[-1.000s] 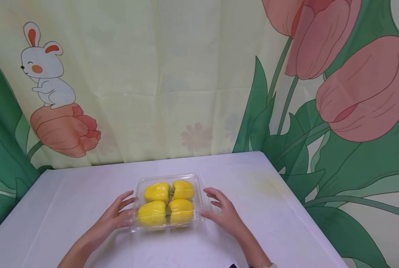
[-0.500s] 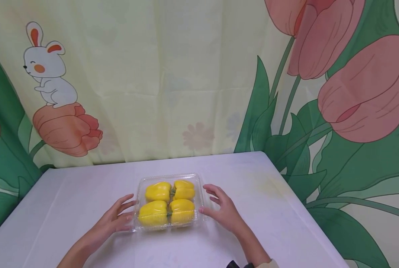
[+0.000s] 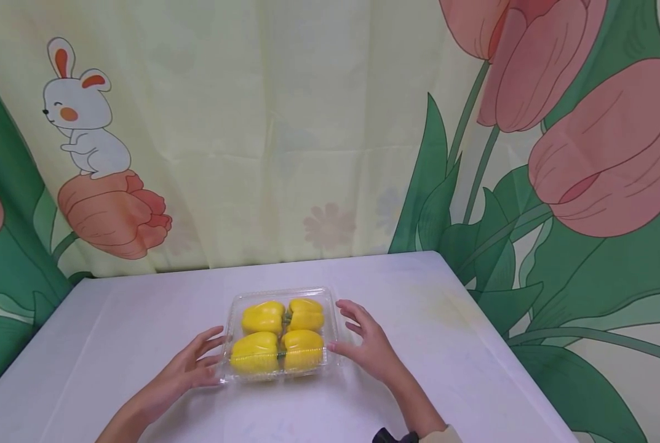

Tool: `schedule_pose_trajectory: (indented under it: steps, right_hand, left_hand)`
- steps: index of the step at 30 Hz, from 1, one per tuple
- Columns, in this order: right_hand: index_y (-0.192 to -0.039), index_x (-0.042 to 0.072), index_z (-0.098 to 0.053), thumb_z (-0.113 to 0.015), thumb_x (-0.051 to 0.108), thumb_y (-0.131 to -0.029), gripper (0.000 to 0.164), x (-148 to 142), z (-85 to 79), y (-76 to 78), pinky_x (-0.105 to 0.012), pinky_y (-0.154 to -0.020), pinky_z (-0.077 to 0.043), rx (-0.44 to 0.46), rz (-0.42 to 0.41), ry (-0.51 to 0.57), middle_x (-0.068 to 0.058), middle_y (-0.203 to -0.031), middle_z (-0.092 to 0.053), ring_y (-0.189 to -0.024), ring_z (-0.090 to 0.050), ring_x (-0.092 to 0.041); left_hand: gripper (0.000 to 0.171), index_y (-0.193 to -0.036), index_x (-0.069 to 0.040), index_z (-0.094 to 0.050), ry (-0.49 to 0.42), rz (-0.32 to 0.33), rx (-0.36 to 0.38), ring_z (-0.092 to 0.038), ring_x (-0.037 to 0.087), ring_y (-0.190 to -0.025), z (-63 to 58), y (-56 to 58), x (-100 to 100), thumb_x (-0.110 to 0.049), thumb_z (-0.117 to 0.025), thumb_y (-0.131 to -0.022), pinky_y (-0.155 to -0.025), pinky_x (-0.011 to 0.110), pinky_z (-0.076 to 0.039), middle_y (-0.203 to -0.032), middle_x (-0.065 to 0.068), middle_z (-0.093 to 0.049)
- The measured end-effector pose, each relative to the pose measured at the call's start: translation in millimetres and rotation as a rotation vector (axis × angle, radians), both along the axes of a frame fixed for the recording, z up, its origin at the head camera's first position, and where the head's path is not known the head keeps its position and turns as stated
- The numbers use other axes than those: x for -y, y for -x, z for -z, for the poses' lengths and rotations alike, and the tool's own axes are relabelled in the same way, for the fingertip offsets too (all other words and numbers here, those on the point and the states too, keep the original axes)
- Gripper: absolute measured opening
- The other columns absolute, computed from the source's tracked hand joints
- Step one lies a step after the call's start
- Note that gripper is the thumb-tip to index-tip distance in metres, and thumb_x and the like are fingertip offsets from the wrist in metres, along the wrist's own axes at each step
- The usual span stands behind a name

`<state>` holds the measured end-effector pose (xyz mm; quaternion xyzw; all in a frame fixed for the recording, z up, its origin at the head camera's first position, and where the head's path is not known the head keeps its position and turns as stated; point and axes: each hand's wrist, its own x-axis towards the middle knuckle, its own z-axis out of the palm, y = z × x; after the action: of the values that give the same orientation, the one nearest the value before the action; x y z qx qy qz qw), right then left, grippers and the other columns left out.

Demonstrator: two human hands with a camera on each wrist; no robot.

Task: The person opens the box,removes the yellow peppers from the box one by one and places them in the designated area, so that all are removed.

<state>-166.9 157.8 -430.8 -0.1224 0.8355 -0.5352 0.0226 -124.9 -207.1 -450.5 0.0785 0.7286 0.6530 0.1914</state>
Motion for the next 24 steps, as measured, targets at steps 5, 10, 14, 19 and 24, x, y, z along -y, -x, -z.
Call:
schedule_pose_trajectory:
  steps: [5, 10, 14, 19, 24]
  right_hand:
    - [-0.142, 0.021, -0.042, -0.082, 0.027, -0.077, 0.077, 1.1, -1.0, 1.2, -0.047, -0.108, -0.04, 0.015, -0.023, 0.005, -0.003, -0.152, -0.041, -0.14, -0.041, -0.027]
    - [-0.142, 0.021, -0.042, -0.082, 0.028, -0.076, 0.077, 2.1, -0.2, 2.4, -0.048, -0.108, -0.04, 0.007, -0.035, -0.003, -0.003, -0.152, -0.041, -0.14, -0.04, -0.027]
    - [-0.143, 0.022, -0.042, -0.082, 0.028, -0.075, 0.078, 3.9, 0.9, 2.9, -0.047, -0.108, -0.04, -0.004, -0.031, -0.01, -0.002, -0.152, -0.042, -0.141, -0.039, -0.027]
    - [-0.143, 0.018, -0.042, -0.081, 0.023, -0.077, 0.078, 5.5, 1.4, 4.2, -0.046, -0.108, -0.041, -0.028, -0.049, -0.02, -0.004, -0.152, -0.041, -0.141, -0.039, -0.029]
    - [-0.144, 0.015, -0.041, -0.081, 0.025, -0.077, 0.079, 6.3, 2.1, 5.8, -0.045, -0.108, -0.04, -0.044, -0.081, -0.031, -0.006, -0.154, -0.038, -0.142, -0.038, -0.029]
  left_hand:
    - [0.078, -0.154, -0.011, -0.008, -0.019, 0.026, -0.011, -0.034, 0.044, -0.139, 2.1, -1.5, 0.9, -0.017, -0.058, -0.094, -0.095, 0.038, -0.054, -0.159, 0.026, -0.014]
    - [0.078, -0.154, -0.011, -0.009, -0.019, 0.044, -0.017, -0.036, 0.042, -0.138, 5.2, -3.1, 1.1, -0.016, -0.059, -0.094, -0.094, 0.035, -0.054, -0.158, 0.025, -0.015]
    - [0.078, -0.154, -0.012, -0.01, -0.016, 0.052, -0.027, -0.036, 0.042, -0.138, 8.0, -4.1, 1.5, -0.014, -0.059, -0.093, -0.093, 0.032, -0.054, -0.158, 0.025, -0.016]
    - [0.081, -0.154, -0.017, -0.013, 0.036, 0.034, -0.027, -0.037, 0.044, -0.137, 8.2, -5.3, 1.6, -0.017, -0.064, -0.091, -0.1, 0.041, -0.049, -0.158, 0.024, -0.02]
    - [0.088, -0.154, -0.022, -0.011, 0.085, 0.039, -0.022, -0.036, 0.044, -0.137, 6.7, -5.8, 1.3, -0.019, -0.069, -0.088, -0.106, 0.053, -0.042, -0.158, 0.021, -0.021]
